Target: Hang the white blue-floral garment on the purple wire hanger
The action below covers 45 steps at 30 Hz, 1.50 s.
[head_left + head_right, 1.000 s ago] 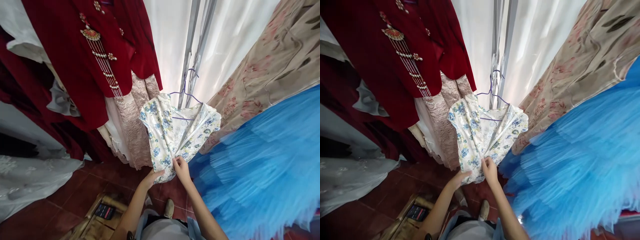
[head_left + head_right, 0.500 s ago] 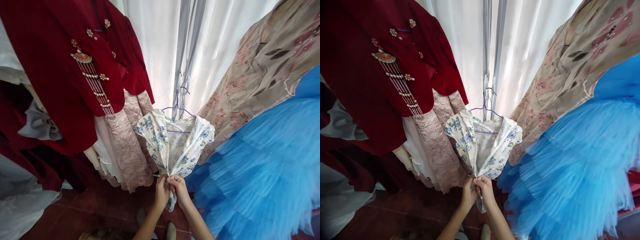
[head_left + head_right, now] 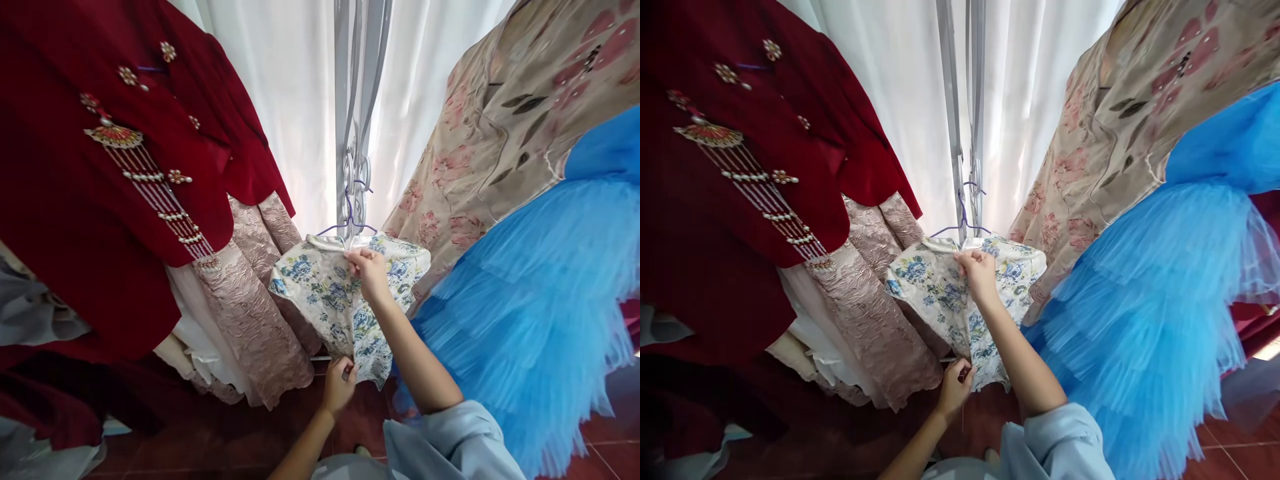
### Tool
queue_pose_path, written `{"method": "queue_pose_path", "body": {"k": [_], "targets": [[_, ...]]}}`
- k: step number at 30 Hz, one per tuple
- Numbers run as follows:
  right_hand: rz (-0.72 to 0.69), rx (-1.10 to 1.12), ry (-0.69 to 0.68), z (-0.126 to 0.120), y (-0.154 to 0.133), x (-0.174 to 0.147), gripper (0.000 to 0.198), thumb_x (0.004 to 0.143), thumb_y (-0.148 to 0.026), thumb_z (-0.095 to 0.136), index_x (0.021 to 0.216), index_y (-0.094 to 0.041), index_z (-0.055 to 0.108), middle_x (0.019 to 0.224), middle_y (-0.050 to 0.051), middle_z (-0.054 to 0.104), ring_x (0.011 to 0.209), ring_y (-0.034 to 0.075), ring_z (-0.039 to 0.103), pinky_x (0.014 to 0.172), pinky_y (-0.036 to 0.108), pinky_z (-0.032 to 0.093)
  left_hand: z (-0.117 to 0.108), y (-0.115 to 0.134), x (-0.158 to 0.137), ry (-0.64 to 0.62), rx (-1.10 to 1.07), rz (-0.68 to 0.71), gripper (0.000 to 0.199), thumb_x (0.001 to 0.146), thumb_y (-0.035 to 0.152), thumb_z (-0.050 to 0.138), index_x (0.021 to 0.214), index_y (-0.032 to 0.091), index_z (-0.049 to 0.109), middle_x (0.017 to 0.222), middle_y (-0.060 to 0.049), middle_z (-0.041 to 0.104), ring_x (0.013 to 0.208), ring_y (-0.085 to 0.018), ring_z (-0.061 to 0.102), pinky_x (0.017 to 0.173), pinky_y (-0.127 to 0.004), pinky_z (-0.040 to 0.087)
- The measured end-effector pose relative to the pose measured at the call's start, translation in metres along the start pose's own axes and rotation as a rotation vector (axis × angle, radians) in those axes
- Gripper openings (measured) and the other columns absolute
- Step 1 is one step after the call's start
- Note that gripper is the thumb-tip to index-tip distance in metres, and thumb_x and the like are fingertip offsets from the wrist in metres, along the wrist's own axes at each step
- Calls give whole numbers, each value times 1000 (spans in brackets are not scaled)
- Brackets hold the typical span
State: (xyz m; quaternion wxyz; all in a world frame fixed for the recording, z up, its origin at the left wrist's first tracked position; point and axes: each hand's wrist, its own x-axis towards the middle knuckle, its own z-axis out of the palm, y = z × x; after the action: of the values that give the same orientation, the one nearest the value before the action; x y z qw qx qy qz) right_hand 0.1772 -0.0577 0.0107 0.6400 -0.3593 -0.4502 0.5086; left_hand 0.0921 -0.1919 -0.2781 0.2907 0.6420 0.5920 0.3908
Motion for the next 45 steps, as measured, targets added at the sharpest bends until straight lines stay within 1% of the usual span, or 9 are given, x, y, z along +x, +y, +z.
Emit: {"method": "queue_pose_path", "body": {"k": [4,7,13,16,19,22,29,37,45], "targets": [[-69,-13,-4,9,-12,16,27,69,-30,73,55,-19,53,44,-6,47,41,6,29,42,23,19,-9,-6,16,-123,-43,39,14,83,26,58,72,19,62,79,-6,67,80,-23,63,77,-35,48],[-113,-14,-15,5,-11,13,26,74,-34,72,62,-19,55,46,-6,49,41,6,30,42,22,19,-42,14,40,-57,-72,122,16,87,30,58,90,19,68,90,-7,69,82,-22,63,78,-34,50],[-240,-87,31,0,1,-4,26,82,-41,68,73,-20,55,48,-7,50,43,7,35,45,22,24,-159,149,133,319,-32,664,21,98,27,50,110,19,65,105,-9,67,102,-22,62,93,-37,50],[-299,-97,52,1,7,-8,27,84,-43,66,75,-20,53,51,-7,48,46,8,38,48,22,26,-197,217,179,169,163,800,25,96,26,55,118,20,65,119,-10,67,115,-23,59,100,-40,48],[-317,-134,69,-1,10,-8,29,86,-44,62,72,-21,50,53,-8,44,49,8,37,49,22,27,-205,253,207,-140,317,693,17,93,26,58,92,18,72,92,-6,71,84,-20,66,75,-33,52],[-314,-150,89,-4,12,-5,31,84,-38,62,66,-22,44,52,-8,38,50,8,31,49,22,24,-198,260,217,-255,337,691,21,90,18,57,73,16,69,73,-3,67,69,-16,62,63,-28,47],[-185,-256,161,-24,69,-10,26,77,-32,59,60,-22,42,54,-8,36,51,8,31,50,23,24,-199,264,228,72,256,834,18,94,21,57,87,15,73,87,-5,72,81,-17,65,75,-31,51],[250,-411,235,-91,215,-124,37,70,-42,61,50,-24,36,48,-8,29,53,10,29,51,24,26,-215,241,232,83,376,830,18,94,27,61,91,17,76,92,-5,70,84,-18,65,77,-32,51],[409,-291,107,-113,252,-164,44,72,-62,63,74,-19,57,49,-5,50,43,11,37,44,24,30,-263,210,211,171,428,691,41,76,5,62,114,20,72,108,-6,60,79,-15,57,68,-28,48]]}}
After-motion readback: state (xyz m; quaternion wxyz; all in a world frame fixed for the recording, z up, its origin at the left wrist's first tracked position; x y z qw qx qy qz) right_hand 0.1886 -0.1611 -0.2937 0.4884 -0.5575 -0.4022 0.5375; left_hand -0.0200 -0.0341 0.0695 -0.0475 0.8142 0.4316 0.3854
